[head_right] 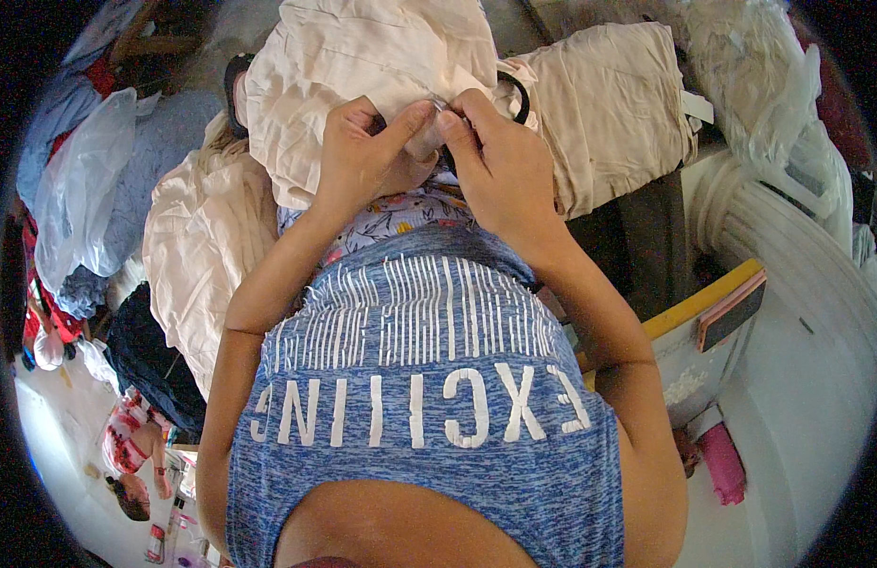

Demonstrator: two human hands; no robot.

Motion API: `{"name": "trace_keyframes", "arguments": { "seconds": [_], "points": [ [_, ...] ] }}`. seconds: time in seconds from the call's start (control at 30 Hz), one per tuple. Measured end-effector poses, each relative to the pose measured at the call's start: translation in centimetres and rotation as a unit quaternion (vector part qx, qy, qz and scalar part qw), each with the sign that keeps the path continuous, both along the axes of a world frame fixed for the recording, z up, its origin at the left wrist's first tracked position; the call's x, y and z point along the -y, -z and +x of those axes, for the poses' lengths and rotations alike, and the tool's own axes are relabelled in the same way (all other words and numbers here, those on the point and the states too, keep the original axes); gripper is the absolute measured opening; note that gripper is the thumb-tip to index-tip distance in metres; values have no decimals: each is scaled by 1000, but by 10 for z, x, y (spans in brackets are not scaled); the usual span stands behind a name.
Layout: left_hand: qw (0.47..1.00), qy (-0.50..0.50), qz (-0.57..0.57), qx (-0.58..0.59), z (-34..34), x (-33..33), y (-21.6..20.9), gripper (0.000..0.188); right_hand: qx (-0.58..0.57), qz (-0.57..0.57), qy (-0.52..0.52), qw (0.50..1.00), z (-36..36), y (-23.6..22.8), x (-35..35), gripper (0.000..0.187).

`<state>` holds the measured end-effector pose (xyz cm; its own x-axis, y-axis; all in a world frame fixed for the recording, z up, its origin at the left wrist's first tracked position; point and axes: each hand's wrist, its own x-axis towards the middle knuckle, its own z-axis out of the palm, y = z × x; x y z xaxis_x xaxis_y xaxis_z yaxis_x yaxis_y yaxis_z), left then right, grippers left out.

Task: The person holds beige fabric items on their lap and uses small shears to cut loose threads from the seams and edges.

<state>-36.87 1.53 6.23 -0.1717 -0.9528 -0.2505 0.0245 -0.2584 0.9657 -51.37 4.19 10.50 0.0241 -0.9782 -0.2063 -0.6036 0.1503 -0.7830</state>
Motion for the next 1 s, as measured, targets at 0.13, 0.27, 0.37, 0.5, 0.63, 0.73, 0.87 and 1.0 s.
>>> {"name": "trace_keyframes", "arguments": {
  "seconds": [0.13, 0.27, 0.37, 0.5, 0.63, 0.73, 0.87, 1.0],
  "points": [
    [1000, -10, 0, -13, -2, -2, 1, 28, -16, -13, 7, 1000, 1, -1, 1, 23],
    [1000, -12, -1, -18, -3, -3, 2, 28, -40, -16, 7, 999, 2, -2, 1, 22],
    [1000, -8, -5, -23, -3, -4, 2, 28, -45, -19, 7, 999, 2, -1, 2, 22],
    [998, 37, 44, 10, 2, -5, -5, 16, -47, -20, 8, 999, 1, -1, 1, 22],
    [999, 33, 21, 32, 2, -7, 1, 16, -46, -30, 10, 998, 2, -1, 1, 21],
    [999, 31, 27, 21, 1, -8, -1, 17, -46, -35, 11, 998, 2, -2, 2, 20],
    [999, 38, 34, 15, 2, -7, -2, 16, -56, -31, 6, 998, 1, -4, 3, 20],
    [998, 35, 53, -6, 2, -6, -4, 16, -62, -47, 2, 997, 0, -1, 2, 19]
  ]
}}
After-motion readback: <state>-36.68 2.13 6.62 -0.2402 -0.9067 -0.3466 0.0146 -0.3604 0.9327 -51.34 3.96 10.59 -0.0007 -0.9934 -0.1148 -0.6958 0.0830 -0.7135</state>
